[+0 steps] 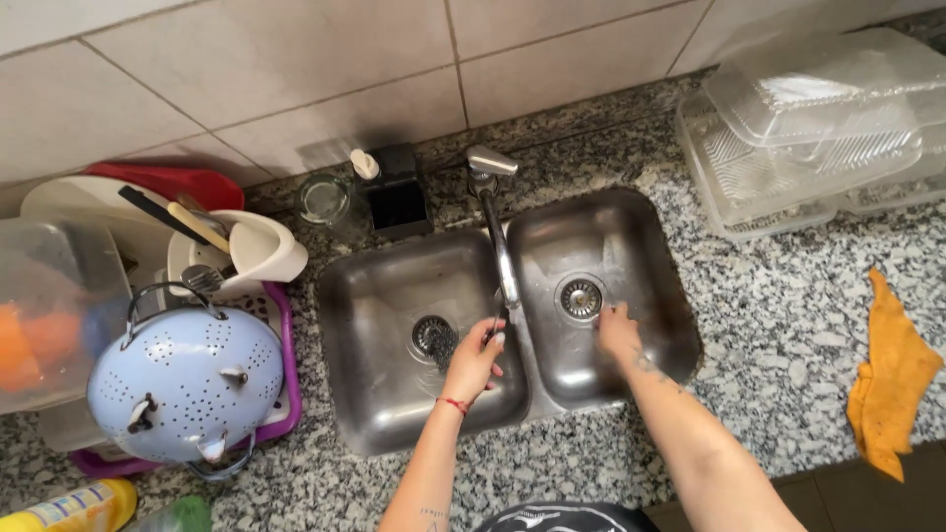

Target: Cleaning the kitchen area by wiping down the stove, countertops, and sink using a cloth and sponge.

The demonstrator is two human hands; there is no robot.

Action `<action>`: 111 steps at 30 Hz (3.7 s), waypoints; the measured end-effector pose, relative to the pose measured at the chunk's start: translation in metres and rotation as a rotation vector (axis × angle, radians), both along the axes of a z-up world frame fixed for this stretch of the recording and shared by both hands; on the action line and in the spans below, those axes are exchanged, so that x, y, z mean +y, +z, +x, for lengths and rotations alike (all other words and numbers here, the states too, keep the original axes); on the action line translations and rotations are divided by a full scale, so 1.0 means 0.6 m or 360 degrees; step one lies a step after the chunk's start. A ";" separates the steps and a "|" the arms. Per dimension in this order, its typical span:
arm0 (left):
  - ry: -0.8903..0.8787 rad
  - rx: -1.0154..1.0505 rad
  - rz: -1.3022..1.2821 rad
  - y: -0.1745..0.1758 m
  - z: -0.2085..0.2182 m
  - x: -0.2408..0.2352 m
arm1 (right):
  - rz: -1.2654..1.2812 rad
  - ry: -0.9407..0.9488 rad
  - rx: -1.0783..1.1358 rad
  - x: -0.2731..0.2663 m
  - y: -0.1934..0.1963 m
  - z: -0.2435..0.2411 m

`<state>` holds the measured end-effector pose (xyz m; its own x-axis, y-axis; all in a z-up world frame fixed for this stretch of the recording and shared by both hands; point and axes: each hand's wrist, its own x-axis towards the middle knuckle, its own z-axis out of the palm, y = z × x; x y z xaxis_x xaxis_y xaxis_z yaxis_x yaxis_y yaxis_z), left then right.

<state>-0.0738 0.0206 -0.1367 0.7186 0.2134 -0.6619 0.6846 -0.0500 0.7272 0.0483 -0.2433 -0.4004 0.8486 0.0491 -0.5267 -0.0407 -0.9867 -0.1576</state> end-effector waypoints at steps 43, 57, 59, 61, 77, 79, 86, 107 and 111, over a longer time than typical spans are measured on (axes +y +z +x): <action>0.0971 -0.0217 -0.0753 -0.244 0.152 -0.030 | 0.0818 0.0375 -0.0203 0.218 0.436 -0.089; 0.0846 -0.0367 -0.0978 -0.177 0.099 -0.042 | 0.0573 0.0017 -0.0012 0.128 0.450 -0.121; 0.0813 -0.0407 -0.0918 -0.146 0.074 -0.028 | 0.0693 -0.0029 0.0012 0.135 0.428 -0.121; 0.0764 -0.0451 -0.0857 -0.124 0.055 -0.010 | 0.0816 -0.0087 0.0027 0.149 0.389 -0.109; 0.1062 -0.1102 0.0853 0.273 -0.128 0.221 | 0.1753 -0.0793 0.0274 0.346 0.416 -0.096; 0.1130 -0.1190 0.1105 0.322 -0.124 0.261 | 0.1721 -0.0862 0.0251 0.342 0.419 -0.106; 0.1020 -0.1403 0.1971 0.330 -0.069 0.449 | 0.1556 -0.0686 -0.0089 0.299 0.338 -0.083; -0.0543 -0.0849 0.1122 0.164 0.047 0.036 | 0.1155 -0.0628 -0.0574 -0.051 0.348 0.002; -0.0585 -0.0917 0.0829 0.155 0.084 -0.054 | 0.0867 -0.0435 -0.0395 -0.032 0.391 -0.008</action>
